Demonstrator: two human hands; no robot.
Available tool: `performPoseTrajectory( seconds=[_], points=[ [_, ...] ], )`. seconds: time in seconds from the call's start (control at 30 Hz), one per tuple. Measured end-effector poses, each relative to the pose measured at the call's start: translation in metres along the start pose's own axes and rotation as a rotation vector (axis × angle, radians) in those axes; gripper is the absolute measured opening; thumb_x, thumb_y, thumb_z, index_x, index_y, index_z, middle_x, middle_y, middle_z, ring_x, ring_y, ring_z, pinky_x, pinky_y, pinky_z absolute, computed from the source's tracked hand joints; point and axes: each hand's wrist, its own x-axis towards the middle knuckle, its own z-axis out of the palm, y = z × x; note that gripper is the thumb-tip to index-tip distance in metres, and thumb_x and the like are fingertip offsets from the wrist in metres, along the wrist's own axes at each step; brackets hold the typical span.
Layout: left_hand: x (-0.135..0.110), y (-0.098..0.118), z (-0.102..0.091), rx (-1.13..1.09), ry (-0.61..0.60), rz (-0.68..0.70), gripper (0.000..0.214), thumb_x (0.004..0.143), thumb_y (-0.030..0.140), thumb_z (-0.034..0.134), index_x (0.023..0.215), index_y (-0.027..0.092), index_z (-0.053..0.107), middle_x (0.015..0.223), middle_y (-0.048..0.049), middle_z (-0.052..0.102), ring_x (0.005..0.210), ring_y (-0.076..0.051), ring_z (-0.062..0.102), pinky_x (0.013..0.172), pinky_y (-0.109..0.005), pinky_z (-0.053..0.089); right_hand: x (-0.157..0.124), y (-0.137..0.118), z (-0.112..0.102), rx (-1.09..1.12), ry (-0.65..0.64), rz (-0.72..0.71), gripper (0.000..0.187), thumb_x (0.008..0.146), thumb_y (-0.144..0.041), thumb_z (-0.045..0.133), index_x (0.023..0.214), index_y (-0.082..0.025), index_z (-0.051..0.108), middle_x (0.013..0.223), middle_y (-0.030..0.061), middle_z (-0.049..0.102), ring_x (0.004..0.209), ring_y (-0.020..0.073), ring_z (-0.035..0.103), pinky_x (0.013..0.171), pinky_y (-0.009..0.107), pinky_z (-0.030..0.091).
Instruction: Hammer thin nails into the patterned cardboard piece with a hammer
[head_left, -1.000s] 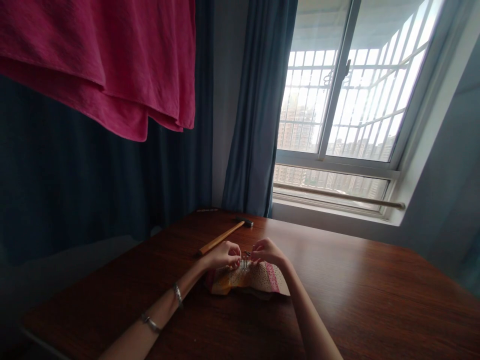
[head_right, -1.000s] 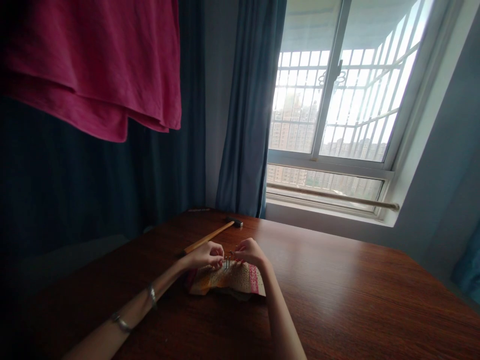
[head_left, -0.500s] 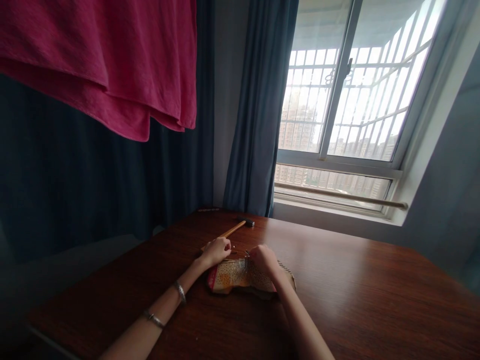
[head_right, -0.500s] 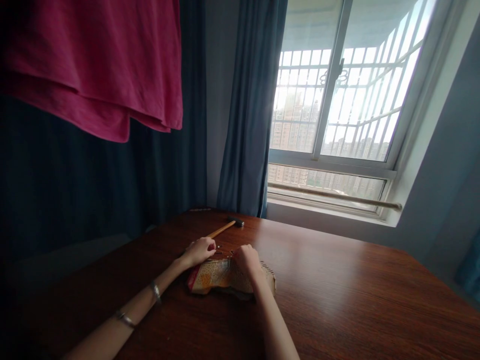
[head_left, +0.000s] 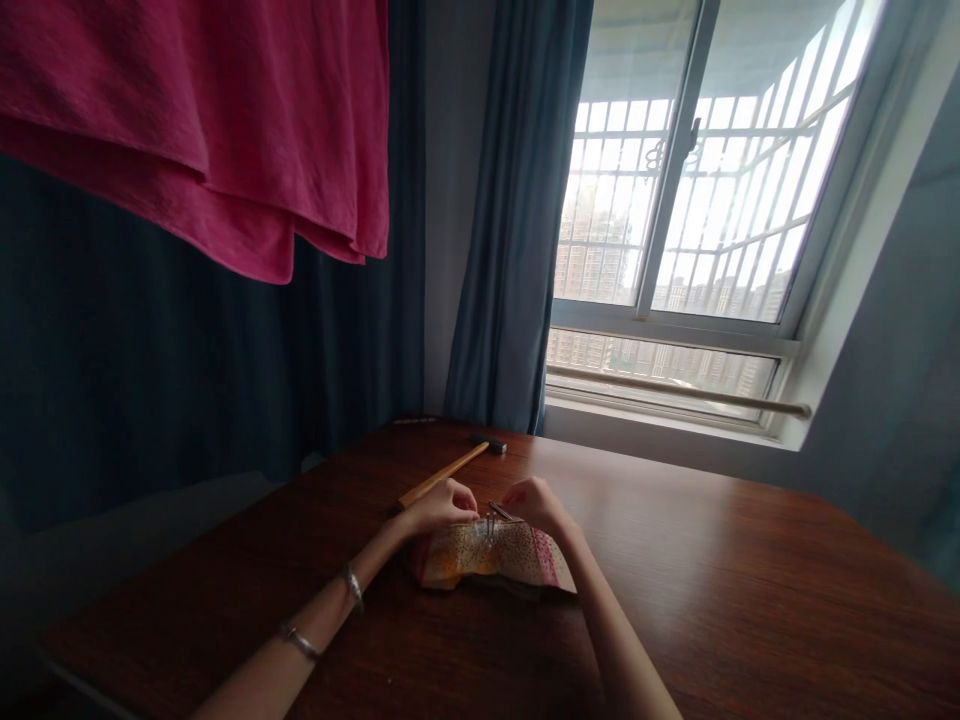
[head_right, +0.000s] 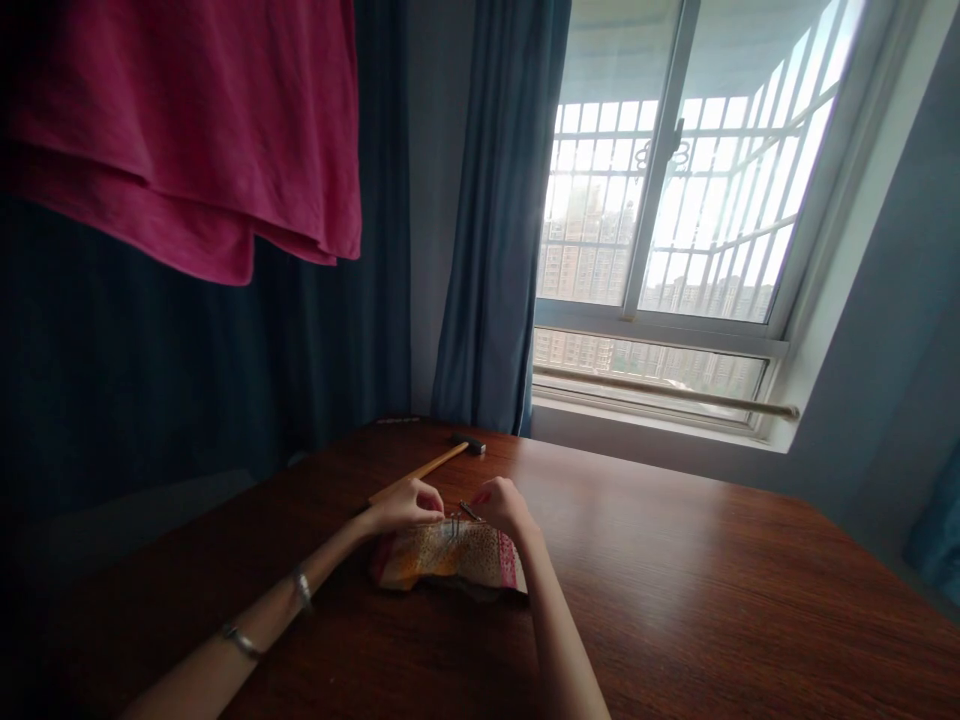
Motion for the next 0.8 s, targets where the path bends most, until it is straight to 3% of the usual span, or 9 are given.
performPoseTrajectory(
  seconds=[0.1, 0.23, 0.4, 0.53, 0.7, 0.8],
  points=[
    [-0.001, 0.010, 0.010, -0.134, -0.112, 0.094, 0.030, 0.067, 0.035, 0.059, 0.083, 0.013, 0.069, 0.076, -0.0035, 0.067, 0.071, -0.016, 0.059, 0.060, -0.020, 0.040, 0.002, 0.006, -0.006, 0.058, -0.105, -0.052, 0.021, 0.065, -0.024, 0.062, 0.082, -0.017, 0.072, 0.070, 0.0016, 0.068, 0.061, 0.0117, 0.056, 0.050, 0.018, 0.038],
    [-0.002, 0.015, 0.021, -0.138, -0.060, 0.076, 0.026, 0.069, 0.030, 0.054, 0.078, 0.011, 0.070, 0.068, -0.0039, 0.066, 0.064, -0.014, 0.056, 0.056, -0.020, 0.038, 0.004, 0.005, 0.002, 0.100, -0.163, -0.097, 0.021, 0.060, -0.022, 0.066, 0.079, -0.018, 0.072, 0.062, -0.0009, 0.065, 0.054, 0.0097, 0.052, 0.047, 0.018, 0.036],
    [-0.002, 0.016, 0.024, -0.154, -0.010, 0.029, 0.026, 0.070, 0.031, 0.052, 0.070, 0.010, 0.068, 0.058, -0.0030, 0.062, 0.055, -0.012, 0.053, 0.051, -0.020, 0.036, 0.004, 0.000, 0.016, 0.108, -0.099, -0.137, 0.015, 0.061, -0.021, 0.064, 0.073, -0.015, 0.072, 0.060, -0.0021, 0.063, 0.058, 0.0101, 0.052, 0.050, 0.018, 0.036],
    [-0.005, 0.019, 0.023, -0.254, -0.025, 0.024, 0.030, 0.072, 0.036, 0.051, 0.071, 0.010, 0.066, 0.058, -0.0032, 0.062, 0.051, -0.012, 0.052, 0.049, -0.021, 0.037, 0.002, -0.002, 0.015, 0.100, -0.065, -0.135, 0.011, 0.063, -0.022, 0.064, 0.067, -0.013, 0.070, 0.055, -0.0030, 0.059, 0.056, 0.0095, 0.051, 0.049, 0.017, 0.035],
    [-0.004, 0.023, 0.020, -0.289, -0.025, -0.002, 0.032, 0.073, 0.039, 0.051, 0.076, 0.010, 0.064, 0.063, -0.0036, 0.062, 0.053, -0.012, 0.054, 0.050, -0.021, 0.039, 0.001, -0.004, 0.010, 0.069, -0.036, -0.099, 0.017, 0.075, -0.027, 0.056, 0.080, -0.016, 0.067, 0.067, -0.0005, 0.066, 0.056, 0.0084, 0.055, 0.049, 0.016, 0.039],
    [0.002, 0.013, 0.016, -0.197, 0.071, -0.035, 0.029, 0.073, 0.037, 0.050, 0.078, 0.011, 0.063, 0.068, -0.0038, 0.063, 0.057, -0.013, 0.056, 0.053, -0.021, 0.040, 0.004, -0.004, 0.014, -0.020, 0.040, -0.037, 0.017, 0.077, -0.027, 0.053, 0.081, -0.016, 0.066, 0.073, 0.0033, 0.067, 0.064, 0.0114, 0.059, 0.054, 0.018, 0.042]
  ],
)
